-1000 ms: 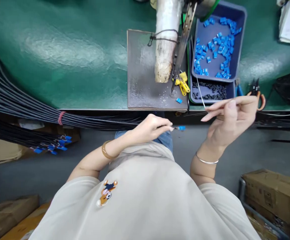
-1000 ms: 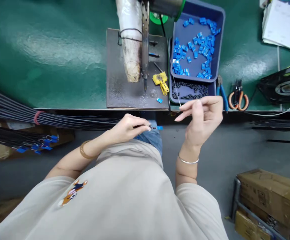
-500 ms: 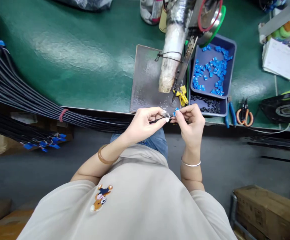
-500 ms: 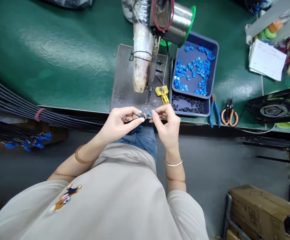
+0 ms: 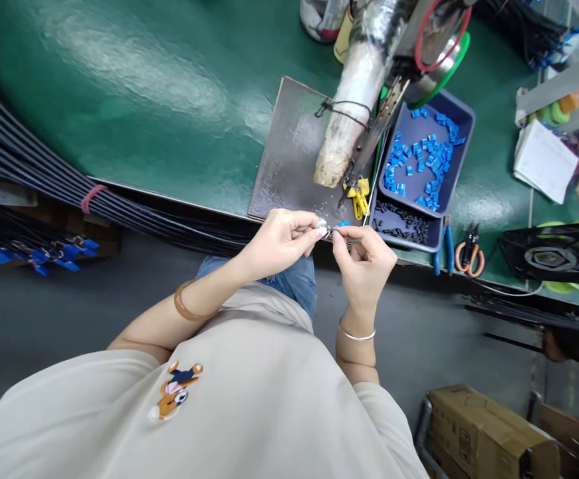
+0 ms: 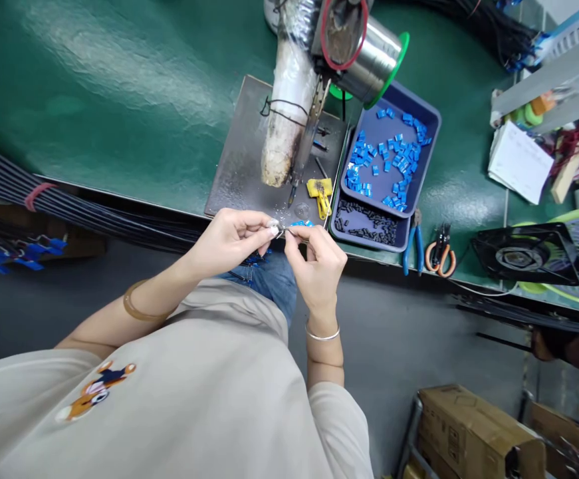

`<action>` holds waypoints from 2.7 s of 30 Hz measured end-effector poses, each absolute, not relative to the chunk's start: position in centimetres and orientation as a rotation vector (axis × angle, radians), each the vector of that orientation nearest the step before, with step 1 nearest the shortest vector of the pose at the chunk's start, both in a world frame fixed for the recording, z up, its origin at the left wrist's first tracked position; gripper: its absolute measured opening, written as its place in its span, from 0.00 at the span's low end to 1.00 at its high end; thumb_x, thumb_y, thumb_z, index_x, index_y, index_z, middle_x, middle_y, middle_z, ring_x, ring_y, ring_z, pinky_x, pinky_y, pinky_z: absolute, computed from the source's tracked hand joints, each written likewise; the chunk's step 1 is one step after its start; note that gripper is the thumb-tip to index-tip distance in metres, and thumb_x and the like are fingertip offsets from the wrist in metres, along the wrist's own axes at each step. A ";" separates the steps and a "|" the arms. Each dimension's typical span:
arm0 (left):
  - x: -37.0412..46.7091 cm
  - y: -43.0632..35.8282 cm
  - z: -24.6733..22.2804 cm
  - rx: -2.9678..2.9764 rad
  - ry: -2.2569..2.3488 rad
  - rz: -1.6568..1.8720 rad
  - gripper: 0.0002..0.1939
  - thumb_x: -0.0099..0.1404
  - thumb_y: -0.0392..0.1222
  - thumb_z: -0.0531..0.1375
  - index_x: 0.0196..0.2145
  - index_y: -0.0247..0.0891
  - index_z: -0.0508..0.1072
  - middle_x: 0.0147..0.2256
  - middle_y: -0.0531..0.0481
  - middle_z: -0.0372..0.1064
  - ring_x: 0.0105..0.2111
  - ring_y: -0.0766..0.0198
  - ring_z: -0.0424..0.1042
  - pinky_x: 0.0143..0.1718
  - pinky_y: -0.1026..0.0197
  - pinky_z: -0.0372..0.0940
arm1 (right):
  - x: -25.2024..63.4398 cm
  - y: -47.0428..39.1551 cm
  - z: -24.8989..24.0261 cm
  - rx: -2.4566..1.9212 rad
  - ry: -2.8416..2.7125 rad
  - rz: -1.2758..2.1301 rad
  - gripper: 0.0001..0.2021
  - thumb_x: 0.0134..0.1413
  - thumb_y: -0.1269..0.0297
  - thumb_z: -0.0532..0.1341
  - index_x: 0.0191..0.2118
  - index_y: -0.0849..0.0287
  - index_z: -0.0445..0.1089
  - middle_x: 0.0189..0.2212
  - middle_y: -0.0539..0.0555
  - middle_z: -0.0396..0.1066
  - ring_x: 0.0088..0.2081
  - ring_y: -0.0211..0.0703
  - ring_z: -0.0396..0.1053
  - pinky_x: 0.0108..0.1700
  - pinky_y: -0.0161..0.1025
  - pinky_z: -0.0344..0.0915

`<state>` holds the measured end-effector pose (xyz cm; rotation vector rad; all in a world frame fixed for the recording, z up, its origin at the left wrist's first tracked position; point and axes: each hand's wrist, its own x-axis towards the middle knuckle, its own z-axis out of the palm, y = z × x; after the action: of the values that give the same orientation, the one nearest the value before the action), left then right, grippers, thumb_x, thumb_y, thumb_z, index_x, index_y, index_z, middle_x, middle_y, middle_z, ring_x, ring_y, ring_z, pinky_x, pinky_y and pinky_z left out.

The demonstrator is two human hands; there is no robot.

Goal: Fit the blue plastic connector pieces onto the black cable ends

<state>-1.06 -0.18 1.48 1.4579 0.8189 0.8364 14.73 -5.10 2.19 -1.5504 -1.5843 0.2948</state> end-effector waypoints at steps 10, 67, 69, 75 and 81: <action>-1.0 -0.5 0.2 1.721 0.892 1.047 0.09 0.62 0.43 0.64 0.31 0.33 0.76 0.24 0.52 0.70 0.23 0.71 0.65 0.26 0.67 0.59 | 15.1 -5.0 1.9 -1.561 -1.539 0.443 0.06 0.58 0.63 0.61 0.32 0.58 0.73 0.22 0.44 0.65 0.20 0.28 0.52 0.24 0.32 0.55; 0.5 1.6 1.1 1.315 0.892 0.999 0.09 0.62 0.36 0.60 0.24 0.33 0.69 0.22 0.55 0.60 0.22 0.74 0.57 0.24 0.69 0.54 | 15.2 -3.5 1.1 -1.275 -1.715 0.008 0.08 0.53 0.76 0.63 0.36 0.56 0.67 0.43 0.53 0.77 0.43 0.42 0.77 0.42 0.41 0.78; 0.5 1.6 1.1 1.301 0.891 1.004 0.10 0.62 0.36 0.60 0.23 0.33 0.68 0.22 0.55 0.59 0.22 0.74 0.57 0.24 0.69 0.54 | 15.2 -3.5 1.2 -1.284 -1.716 -0.007 0.08 0.53 0.76 0.63 0.35 0.56 0.67 0.43 0.52 0.77 0.43 0.41 0.77 0.42 0.41 0.78; 0.6 1.6 1.5 1.298 0.889 1.044 0.09 0.61 0.35 0.60 0.23 0.34 0.68 0.22 0.55 0.61 0.23 0.74 0.59 0.25 0.69 0.55 | 15.0 -3.2 1.4 -1.279 -1.693 -0.046 0.08 0.51 0.77 0.64 0.35 0.56 0.69 0.42 0.52 0.77 0.43 0.41 0.77 0.43 0.40 0.78; 0.3 1.6 1.4 1.307 0.918 0.958 0.11 0.62 0.38 0.60 0.23 0.34 0.68 0.21 0.55 0.58 0.21 0.74 0.55 0.23 0.68 0.52 | 15.1 -3.5 1.0 -1.259 -1.725 -0.018 0.08 0.52 0.76 0.63 0.35 0.56 0.67 0.43 0.52 0.77 0.43 0.40 0.77 0.43 0.38 0.79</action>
<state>0.30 1.59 1.37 1.3073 0.9176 0.9580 15.05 -3.46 1.05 -1.2594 -1.7255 -0.0181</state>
